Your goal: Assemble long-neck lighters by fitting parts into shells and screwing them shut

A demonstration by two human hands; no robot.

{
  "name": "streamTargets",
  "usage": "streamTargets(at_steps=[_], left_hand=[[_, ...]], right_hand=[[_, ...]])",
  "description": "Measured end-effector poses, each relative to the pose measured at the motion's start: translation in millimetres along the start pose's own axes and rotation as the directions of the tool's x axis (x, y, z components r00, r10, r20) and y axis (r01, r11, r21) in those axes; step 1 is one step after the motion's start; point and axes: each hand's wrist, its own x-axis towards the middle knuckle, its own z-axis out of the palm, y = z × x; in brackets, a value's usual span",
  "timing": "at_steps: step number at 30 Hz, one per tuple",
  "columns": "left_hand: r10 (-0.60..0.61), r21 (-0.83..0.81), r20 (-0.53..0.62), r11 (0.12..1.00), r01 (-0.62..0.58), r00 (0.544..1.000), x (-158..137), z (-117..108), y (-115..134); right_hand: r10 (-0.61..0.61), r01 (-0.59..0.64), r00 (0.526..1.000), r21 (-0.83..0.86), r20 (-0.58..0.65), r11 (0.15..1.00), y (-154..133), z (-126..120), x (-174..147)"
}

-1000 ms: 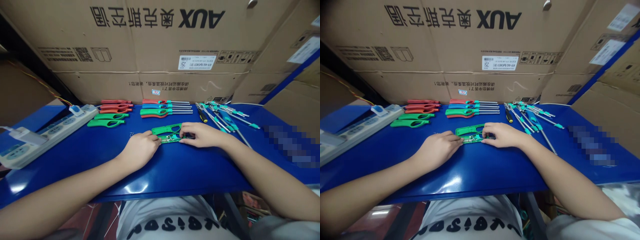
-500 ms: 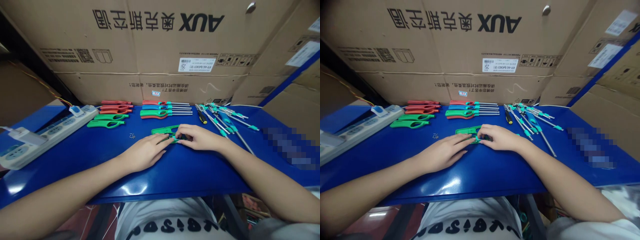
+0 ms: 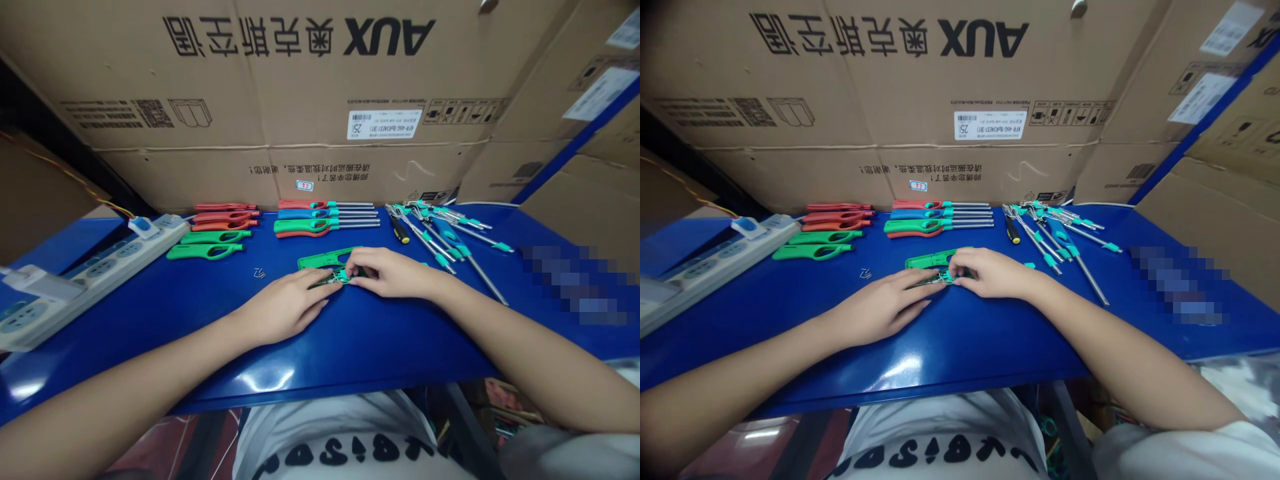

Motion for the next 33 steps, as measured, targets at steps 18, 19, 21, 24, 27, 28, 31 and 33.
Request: streamTargets(at_steps=[18,19,21,24,27,28,31,33], left_hand=[[-0.027,-0.041,0.020,0.999,0.028,0.999,4,-2,1],[-0.027,-0.044,0.021,0.999,0.028,0.999,5,-2,1],[-0.027,-0.051,0.018,0.998,0.028,0.999,5,-2,2],[-0.027,-0.060,0.005,0.998,0.027,1.000,5,-2,2],[-0.022,-0.066,0.000,0.998,0.022,1.000,6,-1,1],[-0.020,-0.068,-0.003,0.997,0.020,1.000,6,-1,1],[-0.018,-0.074,-0.015,0.997,0.017,1.000,6,0,0],[-0.020,-0.076,-0.020,0.997,0.018,1.000,6,1,0]], right_hand=[[0.097,-0.102,0.994,0.096,0.050,0.990,1,-5,1],[0.098,-0.102,0.994,0.092,0.047,0.991,1,-5,1],[0.103,-0.107,0.993,0.097,0.050,0.989,0,-5,1],[0.113,-0.119,0.992,0.109,0.057,0.987,1,-5,1],[0.117,-0.124,0.991,0.113,0.063,0.986,2,-5,2],[0.118,-0.126,0.991,0.116,0.068,0.985,2,-5,1],[0.106,-0.114,0.992,0.116,0.067,0.987,2,-5,1],[0.084,-0.089,0.995,0.095,0.053,0.992,2,-5,1]])
